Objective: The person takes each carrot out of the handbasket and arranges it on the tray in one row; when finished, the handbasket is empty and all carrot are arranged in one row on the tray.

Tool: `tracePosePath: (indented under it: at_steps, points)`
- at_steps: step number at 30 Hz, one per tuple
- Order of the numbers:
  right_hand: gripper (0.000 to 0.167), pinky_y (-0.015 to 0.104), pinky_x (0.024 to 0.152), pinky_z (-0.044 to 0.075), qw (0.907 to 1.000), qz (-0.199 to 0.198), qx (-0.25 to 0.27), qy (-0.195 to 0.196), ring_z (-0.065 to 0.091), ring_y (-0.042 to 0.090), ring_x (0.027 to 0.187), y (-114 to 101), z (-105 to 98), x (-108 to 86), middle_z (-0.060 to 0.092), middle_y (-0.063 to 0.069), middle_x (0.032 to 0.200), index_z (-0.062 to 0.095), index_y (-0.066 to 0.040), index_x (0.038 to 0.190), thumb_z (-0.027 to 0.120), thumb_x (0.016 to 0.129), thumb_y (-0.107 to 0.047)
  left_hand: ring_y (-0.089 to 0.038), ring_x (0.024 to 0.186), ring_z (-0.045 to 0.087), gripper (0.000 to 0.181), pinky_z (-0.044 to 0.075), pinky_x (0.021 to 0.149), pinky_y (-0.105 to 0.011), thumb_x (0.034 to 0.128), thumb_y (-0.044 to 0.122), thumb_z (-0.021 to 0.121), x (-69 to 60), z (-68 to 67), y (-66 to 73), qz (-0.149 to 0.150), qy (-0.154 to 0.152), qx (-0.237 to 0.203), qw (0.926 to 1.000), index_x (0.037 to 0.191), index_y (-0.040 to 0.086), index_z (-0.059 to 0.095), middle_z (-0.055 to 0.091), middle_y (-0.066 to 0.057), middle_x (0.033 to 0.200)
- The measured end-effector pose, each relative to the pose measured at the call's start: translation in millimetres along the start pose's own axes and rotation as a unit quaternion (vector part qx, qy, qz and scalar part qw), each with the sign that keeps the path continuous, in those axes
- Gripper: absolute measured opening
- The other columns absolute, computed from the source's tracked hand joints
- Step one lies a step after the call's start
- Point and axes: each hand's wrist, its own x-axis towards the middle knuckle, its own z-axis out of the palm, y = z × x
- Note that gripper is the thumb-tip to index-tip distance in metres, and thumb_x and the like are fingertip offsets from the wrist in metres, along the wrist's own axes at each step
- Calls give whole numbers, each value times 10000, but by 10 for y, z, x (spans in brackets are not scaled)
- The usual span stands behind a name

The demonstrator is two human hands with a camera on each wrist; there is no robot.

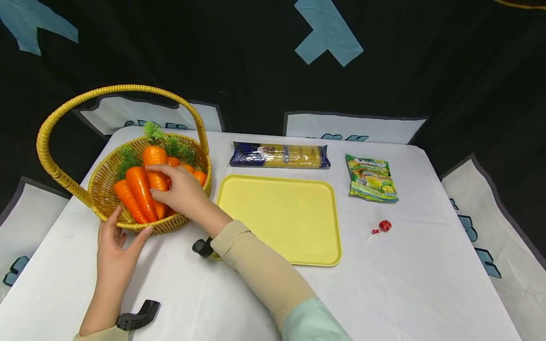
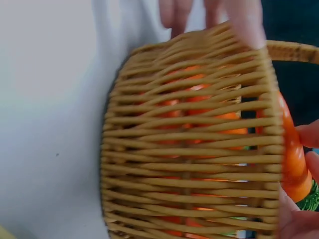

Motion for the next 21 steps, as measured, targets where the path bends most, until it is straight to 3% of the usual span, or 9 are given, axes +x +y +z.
tracePosePath:
  at_steps: [5,11,15,21]
  points:
    - [487,172,677,532,9954,-240,892,269,602,56,786,-44,-127,-150,586,15,1199,577,-200,1339,711,875,-140,-222,1419,200,816,256,1118,-503,854,172,751,-5,3,-7,19,-4,-33,10000,1518,144,277,117,-20,1579]
    - [475,202,709,527,9926,-468,1025,456,582,110,805,-34,-319,-402,596,-54,1202,595,-191,1321,725,867,-140,-243,1410,203,823,238,1122,-514,841,137,760,7,0,-18,118,0,-92,9999,1513,137,284,148,-55,1565]
    - [475,241,675,543,9899,-232,1300,513,578,143,811,46,-423,-618,587,-62,1207,603,-203,1316,732,863,-136,-254,1408,209,825,236,1124,-512,841,135,761,9,3,-25,117,19,-89,9999,1514,142,284,142,-53,1569]
    - [492,306,723,569,9834,340,1708,504,613,206,859,247,-543,-937,574,24,1206,593,-216,1326,716,867,-89,-257,1413,197,828,232,1124,-517,842,147,761,-1,6,-11,100,9,-72,9999,1515,149,279,114,-40,1579]
